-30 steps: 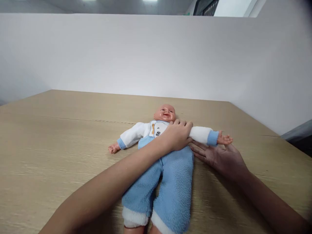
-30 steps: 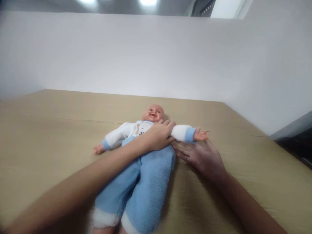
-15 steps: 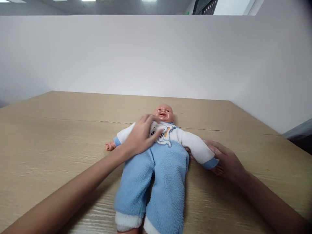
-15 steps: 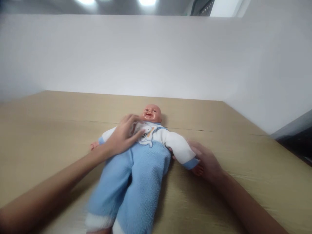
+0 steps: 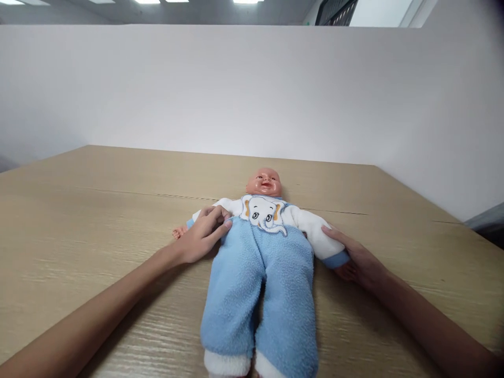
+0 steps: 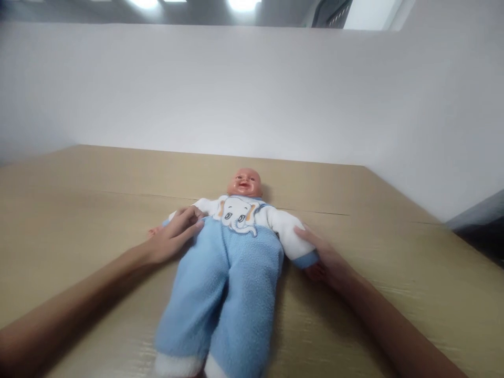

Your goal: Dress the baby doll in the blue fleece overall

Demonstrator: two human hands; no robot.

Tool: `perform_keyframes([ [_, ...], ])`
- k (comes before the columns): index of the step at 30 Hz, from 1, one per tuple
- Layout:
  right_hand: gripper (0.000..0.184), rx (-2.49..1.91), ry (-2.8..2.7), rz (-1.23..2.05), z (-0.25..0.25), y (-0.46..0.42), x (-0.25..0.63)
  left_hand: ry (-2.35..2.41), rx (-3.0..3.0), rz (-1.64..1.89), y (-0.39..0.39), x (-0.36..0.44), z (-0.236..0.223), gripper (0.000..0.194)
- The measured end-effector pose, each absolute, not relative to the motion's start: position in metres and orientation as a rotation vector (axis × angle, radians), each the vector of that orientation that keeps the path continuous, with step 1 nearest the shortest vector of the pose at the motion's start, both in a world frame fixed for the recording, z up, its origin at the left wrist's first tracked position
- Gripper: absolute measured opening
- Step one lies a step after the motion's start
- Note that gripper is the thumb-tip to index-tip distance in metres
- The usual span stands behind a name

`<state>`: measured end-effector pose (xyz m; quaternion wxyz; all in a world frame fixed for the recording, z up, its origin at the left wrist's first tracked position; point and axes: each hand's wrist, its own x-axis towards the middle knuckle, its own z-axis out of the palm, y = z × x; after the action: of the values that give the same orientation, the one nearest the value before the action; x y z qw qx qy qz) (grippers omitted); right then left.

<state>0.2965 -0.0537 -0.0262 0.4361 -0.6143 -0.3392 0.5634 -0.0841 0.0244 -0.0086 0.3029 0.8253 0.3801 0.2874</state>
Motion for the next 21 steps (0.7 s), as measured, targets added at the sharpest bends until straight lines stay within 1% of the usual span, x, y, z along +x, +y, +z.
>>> perform_keyframes([
  [4, 0.043, -1.541, -0.831, 1.405, -0.029, -0.045, 0.297, 0.893, 1.832, 0.815, 0.023, -0.078, -0.004, 0.032],
  [7, 0.04, -1.518, -0.893, 1.381, -0.026, -0.046, 0.297, 0.943, 1.826, 0.929, 0.026, -0.073, -0.007, 0.031],
  [8, 0.041, -1.515, -0.933, 1.357, -0.023, -0.048, 0.296, 0.97, 1.857, 0.973, 0.027, -0.073, -0.008, 0.031],
  [10, 0.049, -1.528, -1.021, 1.29, -0.017, -0.053, 0.294, 1.073, 1.959, 1.057, 0.033, -0.077, -0.012, 0.031],
  [12, 0.056, -1.545, -1.096, 1.23, -0.012, -0.057, 0.291, 1.265, 2.106, 1.099, 0.04, -0.087, -0.015, 0.036],
  [15, 0.062, -1.56, -1.163, 1.143, -0.009, -0.06, 0.286, 1.531, 2.204, 0.926, 0.051, -0.107, -0.013, 0.053],
  [18, 0.062, -1.577, -1.172, 1.05, -0.015, -0.061, 0.278, 1.61, 2.055, 0.676, 0.053, -0.117, -0.007, 0.067],
  [21, 0.061, -1.533, -1.13, 1.001, -0.025, -0.061, 0.263, 1.632, 1.816, 0.543, 0.038, -0.103, 0.0, 0.077],
])
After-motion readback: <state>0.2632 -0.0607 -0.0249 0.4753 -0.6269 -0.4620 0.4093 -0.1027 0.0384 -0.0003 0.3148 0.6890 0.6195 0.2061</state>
